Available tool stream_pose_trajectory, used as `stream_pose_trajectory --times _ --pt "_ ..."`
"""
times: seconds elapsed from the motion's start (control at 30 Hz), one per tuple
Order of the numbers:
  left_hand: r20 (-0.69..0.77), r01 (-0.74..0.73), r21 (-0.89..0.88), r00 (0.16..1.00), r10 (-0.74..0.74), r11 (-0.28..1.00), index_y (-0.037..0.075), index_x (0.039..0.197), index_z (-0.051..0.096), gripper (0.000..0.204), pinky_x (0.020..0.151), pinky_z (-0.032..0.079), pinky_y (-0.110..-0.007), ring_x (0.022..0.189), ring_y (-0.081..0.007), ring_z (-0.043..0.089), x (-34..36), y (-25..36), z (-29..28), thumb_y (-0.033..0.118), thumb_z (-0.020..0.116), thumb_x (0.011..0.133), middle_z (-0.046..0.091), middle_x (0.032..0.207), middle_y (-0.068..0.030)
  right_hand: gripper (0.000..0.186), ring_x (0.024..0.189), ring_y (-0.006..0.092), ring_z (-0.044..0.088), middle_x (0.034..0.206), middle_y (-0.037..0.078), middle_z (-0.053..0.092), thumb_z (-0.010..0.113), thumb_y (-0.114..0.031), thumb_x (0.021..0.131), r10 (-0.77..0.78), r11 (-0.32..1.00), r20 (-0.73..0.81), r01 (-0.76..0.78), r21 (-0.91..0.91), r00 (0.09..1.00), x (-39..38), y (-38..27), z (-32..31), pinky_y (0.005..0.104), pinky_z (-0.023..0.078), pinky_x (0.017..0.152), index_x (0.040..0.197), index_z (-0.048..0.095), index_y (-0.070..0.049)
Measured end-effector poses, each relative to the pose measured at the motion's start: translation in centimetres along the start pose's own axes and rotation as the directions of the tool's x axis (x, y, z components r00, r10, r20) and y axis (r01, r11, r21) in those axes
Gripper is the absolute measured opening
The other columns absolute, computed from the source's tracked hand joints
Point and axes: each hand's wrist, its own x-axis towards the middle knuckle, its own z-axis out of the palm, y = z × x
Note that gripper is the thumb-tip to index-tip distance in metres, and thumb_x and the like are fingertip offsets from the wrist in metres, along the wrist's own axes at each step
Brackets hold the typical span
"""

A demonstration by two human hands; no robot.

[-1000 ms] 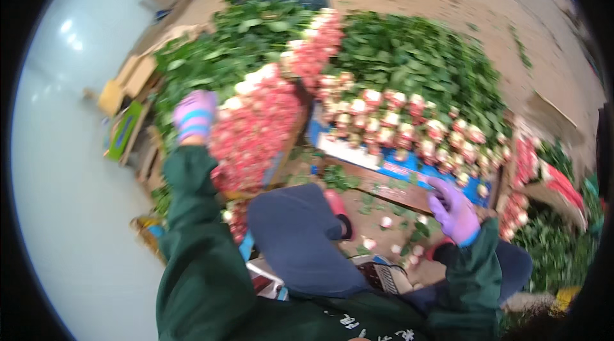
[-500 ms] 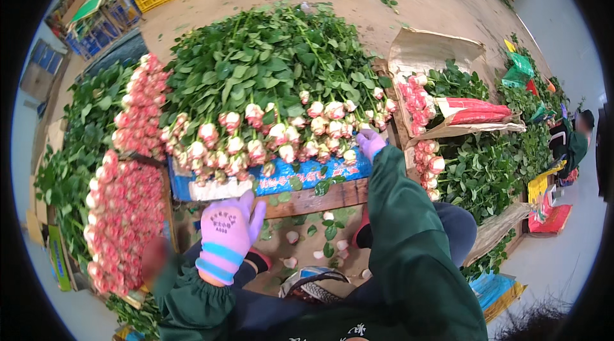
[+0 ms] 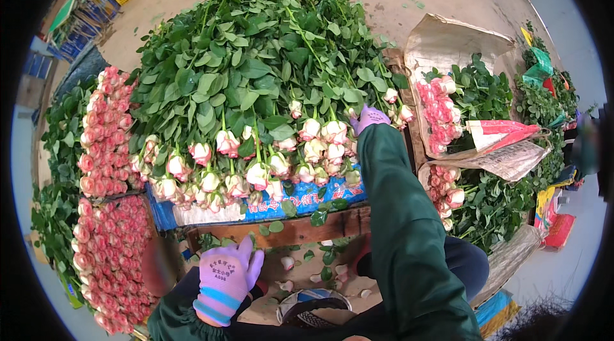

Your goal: The person is sitting on the floor in a flower processing area, trimming the leaves and thorns from individual pink roses. They pick up each rose, strip the lower stem, and place the cleaned flower into a blue crate.

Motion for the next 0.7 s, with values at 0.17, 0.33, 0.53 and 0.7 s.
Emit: stream_pose_trajectory --times 0.17,0.33,0.53,0.7 --pt "0.016 0.026 0.020 1.000 -0.027 0.999 0.005 0.088 0.060 0.025 0.059 0.048 -0.044 0.064 -0.0334 0.062 -0.1 -0.2 0.3 0.030 0.061 0.087 0.061 0.066 -0.0139 0.089 0.113 0.0346 0.059 0.126 0.024 0.058 0.074 -0.043 0.075 -0.100 0.995 0.126 0.102 -0.012 0.987 -1.3 -1.2 -3.5 0.0404 0.046 0.098 0.144 0.033 -0.003" --pt "0.042 -0.018 -0.021 0.999 0.019 1.000 0.005 0.088 0.060 0.025 0.061 0.048 -0.043 0.065 -0.0321 0.063 -0.1 -0.1 0.8 0.030 0.061 0.088 0.062 0.067 -0.0134 0.070 0.109 0.0348 0.060 0.119 0.021 0.061 0.066 -0.039 0.083 -0.327 0.903 -0.223 0.373 0.212 0.918 -1.4 -4.9 -4.7 0.0404 0.048 0.094 0.139 0.036 -0.008" --pt "0.014 -0.034 0.016 0.999 0.033 0.999 0.008 0.093 0.061 0.026 0.063 0.047 -0.041 0.065 -0.0303 0.064 -1.6 -0.1 0.4 0.034 0.057 0.090 0.063 0.068 -0.0113 0.038 0.105 0.0297 0.064 0.113 0.016 0.067 0.062 -0.028 0.088 -0.196 0.932 -0.241 0.257 0.257 0.951 -0.6 -5.2 -4.7 0.0373 0.050 0.092 0.125 0.062 -0.017" --pt "-0.042 -0.092 0.056 0.995 0.094 0.994 0.009 0.096 0.061 0.027 0.061 0.047 -0.042 0.064 -0.0296 0.064 -3.6 -0.1 0.7 0.036 0.055 0.091 0.063 0.066 -0.0108 0.018 0.068 0.0102 0.061 0.076 0.004 0.067 0.062 -0.014 0.093 -0.218 0.291 -0.237 0.294 0.910 0.947 -5.3 -3.6 -8.9 0.0253 0.049 0.075 0.106 0.067 -0.002"
